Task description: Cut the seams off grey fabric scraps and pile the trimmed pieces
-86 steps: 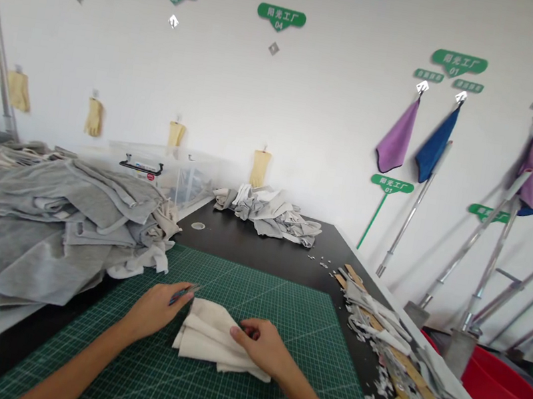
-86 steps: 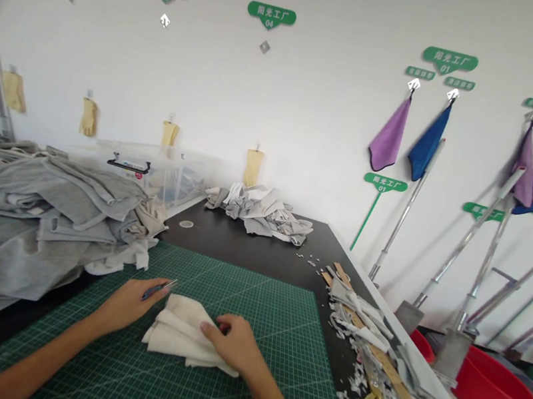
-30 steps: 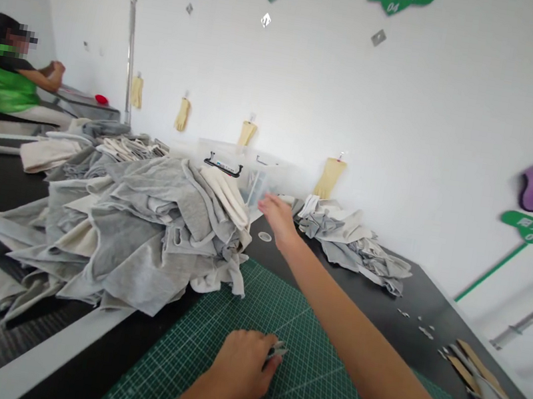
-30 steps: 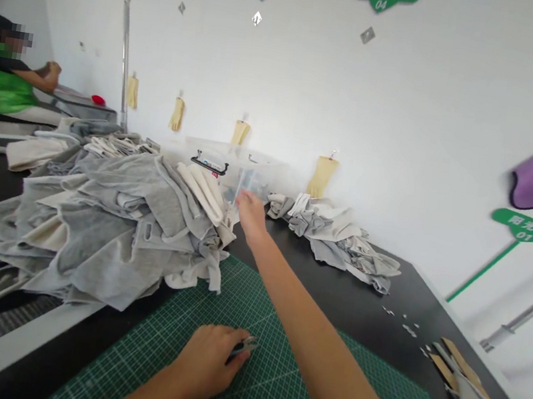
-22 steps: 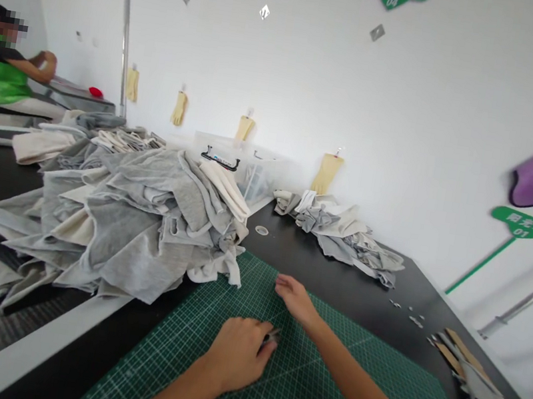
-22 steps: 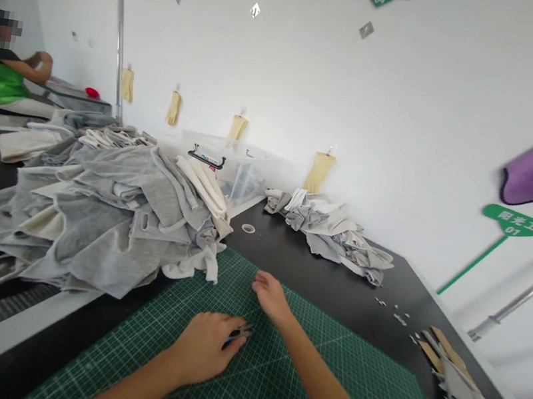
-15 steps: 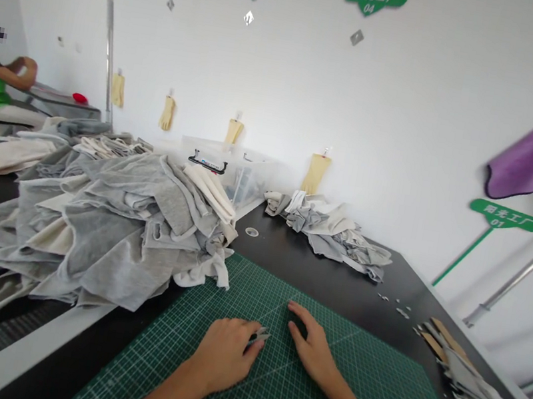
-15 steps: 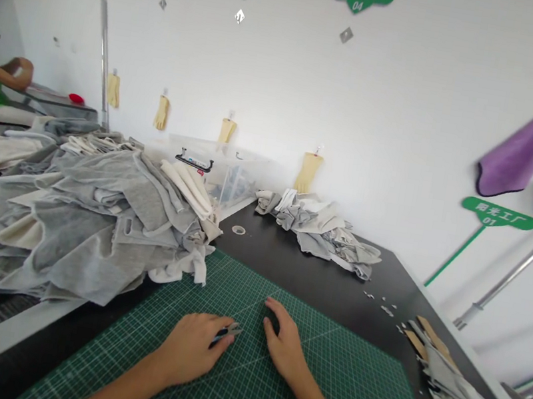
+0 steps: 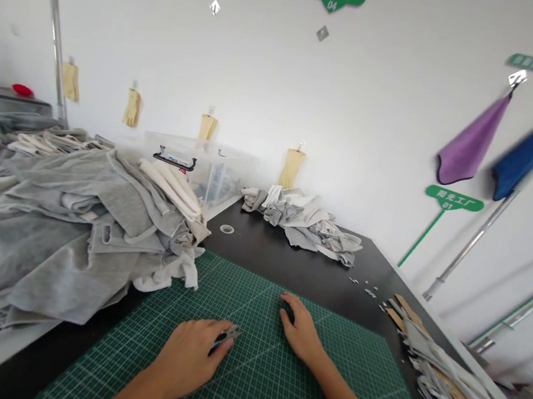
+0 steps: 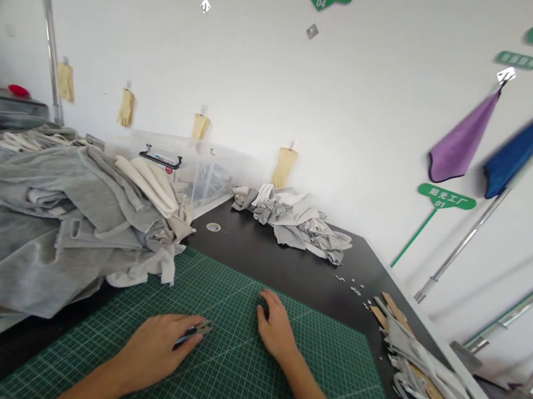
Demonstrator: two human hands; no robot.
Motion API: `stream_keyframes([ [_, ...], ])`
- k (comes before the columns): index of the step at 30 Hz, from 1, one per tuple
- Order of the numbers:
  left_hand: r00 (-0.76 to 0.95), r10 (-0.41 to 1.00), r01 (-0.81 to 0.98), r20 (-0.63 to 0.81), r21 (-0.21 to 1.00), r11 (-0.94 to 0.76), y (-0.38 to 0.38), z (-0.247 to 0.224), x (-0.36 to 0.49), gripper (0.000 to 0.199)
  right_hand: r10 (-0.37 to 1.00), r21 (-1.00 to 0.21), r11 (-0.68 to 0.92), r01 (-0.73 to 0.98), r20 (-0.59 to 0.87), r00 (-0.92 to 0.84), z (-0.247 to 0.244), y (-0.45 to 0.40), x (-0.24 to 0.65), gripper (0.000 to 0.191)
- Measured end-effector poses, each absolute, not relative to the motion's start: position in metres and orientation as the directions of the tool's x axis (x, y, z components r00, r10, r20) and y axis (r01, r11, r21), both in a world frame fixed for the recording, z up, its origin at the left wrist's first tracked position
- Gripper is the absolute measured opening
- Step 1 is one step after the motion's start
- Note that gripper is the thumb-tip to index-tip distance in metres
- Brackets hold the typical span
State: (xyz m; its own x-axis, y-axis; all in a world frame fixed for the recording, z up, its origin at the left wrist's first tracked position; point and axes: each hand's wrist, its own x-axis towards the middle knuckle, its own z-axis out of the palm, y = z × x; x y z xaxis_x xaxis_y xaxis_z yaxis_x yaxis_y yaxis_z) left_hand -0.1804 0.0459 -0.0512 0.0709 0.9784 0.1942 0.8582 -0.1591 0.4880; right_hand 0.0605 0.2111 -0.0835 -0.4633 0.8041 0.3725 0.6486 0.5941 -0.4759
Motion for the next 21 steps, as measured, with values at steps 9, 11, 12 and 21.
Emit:
stream_keyframes([
  [9, 0.070, 0.978, 0.848, 0.197, 0.505, -0.162, 0.049, -0.056, -0.182, 0.029, 0.811, -0.421, 0.577, 0.700, 0.400, -0.428, -0.094, 0.276, 0.066, 0.037],
  [11, 0.060, 0.978, 0.853, 0.199, 0.499, -0.154, 0.050, -0.057, -0.182, 0.030, 0.814, -0.409, 0.568, 0.714, 0.405, -0.416, -0.096, 0.289, 0.066, 0.037],
  [12, 0.054, 0.978, 0.855, 0.199, 0.497, -0.149, 0.050, -0.057, -0.182, 0.030, 0.816, -0.403, 0.564, 0.721, 0.408, -0.410, -0.097, 0.295, 0.066, 0.037],
  [21, 0.059, 0.979, 0.866, 0.196, 0.478, -0.147, 0.051, -0.063, -0.181, 0.031, 0.821, -0.344, 0.519, 0.783, 0.457, -0.343, -0.099, 0.348, 0.064, 0.041],
])
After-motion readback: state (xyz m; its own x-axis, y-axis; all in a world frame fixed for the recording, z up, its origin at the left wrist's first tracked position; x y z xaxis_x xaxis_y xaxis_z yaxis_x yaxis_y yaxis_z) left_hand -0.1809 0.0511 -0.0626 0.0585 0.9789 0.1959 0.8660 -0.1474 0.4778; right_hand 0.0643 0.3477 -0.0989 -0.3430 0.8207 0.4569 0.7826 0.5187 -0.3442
